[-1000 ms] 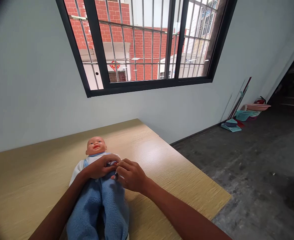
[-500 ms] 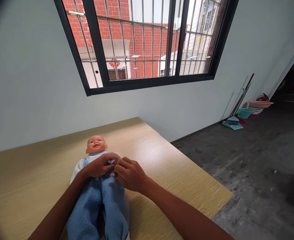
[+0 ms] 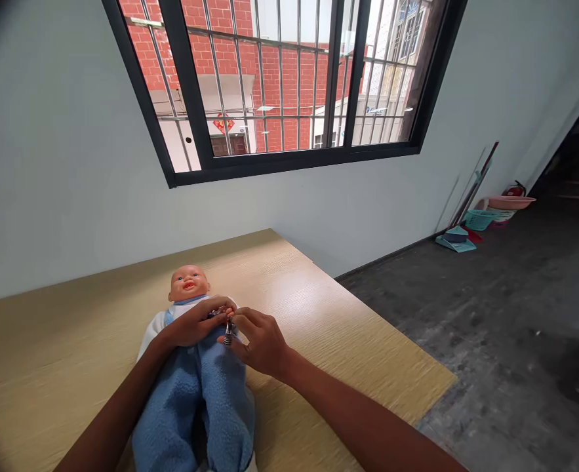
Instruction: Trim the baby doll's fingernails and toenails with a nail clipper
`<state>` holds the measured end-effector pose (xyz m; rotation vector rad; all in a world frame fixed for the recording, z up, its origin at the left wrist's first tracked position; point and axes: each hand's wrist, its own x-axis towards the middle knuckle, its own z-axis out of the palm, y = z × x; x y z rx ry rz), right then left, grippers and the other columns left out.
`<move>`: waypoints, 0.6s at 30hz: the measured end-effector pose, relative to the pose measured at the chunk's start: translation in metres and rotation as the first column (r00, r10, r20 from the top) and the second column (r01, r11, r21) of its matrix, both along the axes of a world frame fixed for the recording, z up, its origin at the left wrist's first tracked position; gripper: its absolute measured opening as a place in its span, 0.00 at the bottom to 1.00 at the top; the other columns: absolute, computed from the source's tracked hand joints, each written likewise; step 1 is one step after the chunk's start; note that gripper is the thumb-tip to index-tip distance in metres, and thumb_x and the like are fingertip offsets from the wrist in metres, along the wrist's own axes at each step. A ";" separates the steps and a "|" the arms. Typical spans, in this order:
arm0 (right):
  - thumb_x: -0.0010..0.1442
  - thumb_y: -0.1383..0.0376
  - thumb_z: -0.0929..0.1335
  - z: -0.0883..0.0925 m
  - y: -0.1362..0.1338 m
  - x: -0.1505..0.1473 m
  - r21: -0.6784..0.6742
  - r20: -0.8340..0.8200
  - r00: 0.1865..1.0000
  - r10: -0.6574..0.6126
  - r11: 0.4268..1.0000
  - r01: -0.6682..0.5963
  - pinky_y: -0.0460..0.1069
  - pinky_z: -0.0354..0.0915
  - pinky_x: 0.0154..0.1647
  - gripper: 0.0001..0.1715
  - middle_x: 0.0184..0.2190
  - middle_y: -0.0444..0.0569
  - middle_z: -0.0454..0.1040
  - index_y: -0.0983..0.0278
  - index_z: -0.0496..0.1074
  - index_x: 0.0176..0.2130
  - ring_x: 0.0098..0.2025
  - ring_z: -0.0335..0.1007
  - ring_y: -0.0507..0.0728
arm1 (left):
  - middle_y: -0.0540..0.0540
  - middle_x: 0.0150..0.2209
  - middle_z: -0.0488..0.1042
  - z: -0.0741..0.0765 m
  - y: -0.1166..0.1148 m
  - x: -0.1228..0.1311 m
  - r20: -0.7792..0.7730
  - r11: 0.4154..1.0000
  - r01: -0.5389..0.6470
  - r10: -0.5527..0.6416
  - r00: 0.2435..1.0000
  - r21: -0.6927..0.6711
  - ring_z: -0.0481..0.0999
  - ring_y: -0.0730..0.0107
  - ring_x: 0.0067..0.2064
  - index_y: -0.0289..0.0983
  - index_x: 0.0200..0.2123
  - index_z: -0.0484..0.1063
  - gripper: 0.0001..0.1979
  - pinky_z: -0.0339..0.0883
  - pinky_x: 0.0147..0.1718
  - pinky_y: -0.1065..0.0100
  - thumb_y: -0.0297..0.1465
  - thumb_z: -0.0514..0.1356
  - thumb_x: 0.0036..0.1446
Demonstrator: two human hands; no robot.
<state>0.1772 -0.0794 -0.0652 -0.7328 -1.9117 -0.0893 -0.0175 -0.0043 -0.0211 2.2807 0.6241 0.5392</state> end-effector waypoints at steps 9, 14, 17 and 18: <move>0.73 0.58 0.65 0.000 -0.002 -0.005 0.088 0.189 0.977 -0.098 0.993 0.083 0.51 0.74 0.37 0.13 0.40 0.53 0.81 0.62 0.71 0.39 0.38 0.79 0.58 | 0.44 0.43 0.77 -0.002 0.001 0.000 0.000 1.000 -0.008 0.008 1.000 0.014 0.74 0.65 0.45 0.36 0.44 0.73 0.14 0.67 0.47 0.66 0.39 0.53 0.71; 0.76 0.58 0.61 -0.003 -0.003 -0.008 0.135 0.245 0.960 -0.138 0.985 0.107 0.49 0.71 0.32 0.17 0.36 0.51 0.79 0.63 0.70 0.37 0.34 0.78 0.56 | 0.43 0.43 0.78 -0.003 0.002 0.000 0.005 1.000 -0.008 0.008 1.000 0.017 0.75 0.64 0.45 0.36 0.46 0.74 0.14 0.68 0.47 0.65 0.38 0.53 0.70; 0.75 0.58 0.62 -0.003 -0.003 -0.008 0.159 0.241 0.956 -0.167 0.979 0.131 0.50 0.72 0.35 0.15 0.40 0.54 0.80 0.64 0.71 0.41 0.37 0.79 0.57 | 0.43 0.44 0.78 -0.003 0.002 0.000 0.009 1.000 -0.008 0.008 1.000 0.017 0.75 0.64 0.46 0.36 0.46 0.74 0.14 0.68 0.47 0.65 0.37 0.53 0.70; 0.75 0.59 0.62 -0.003 -0.003 -0.007 0.163 0.240 0.955 -0.176 0.977 0.139 0.50 0.73 0.36 0.14 0.42 0.55 0.80 0.64 0.71 0.42 0.38 0.79 0.57 | 0.43 0.44 0.78 -0.002 0.002 0.000 0.010 1.000 -0.008 0.008 1.000 0.016 0.75 0.64 0.46 0.36 0.45 0.74 0.13 0.68 0.48 0.65 0.37 0.53 0.70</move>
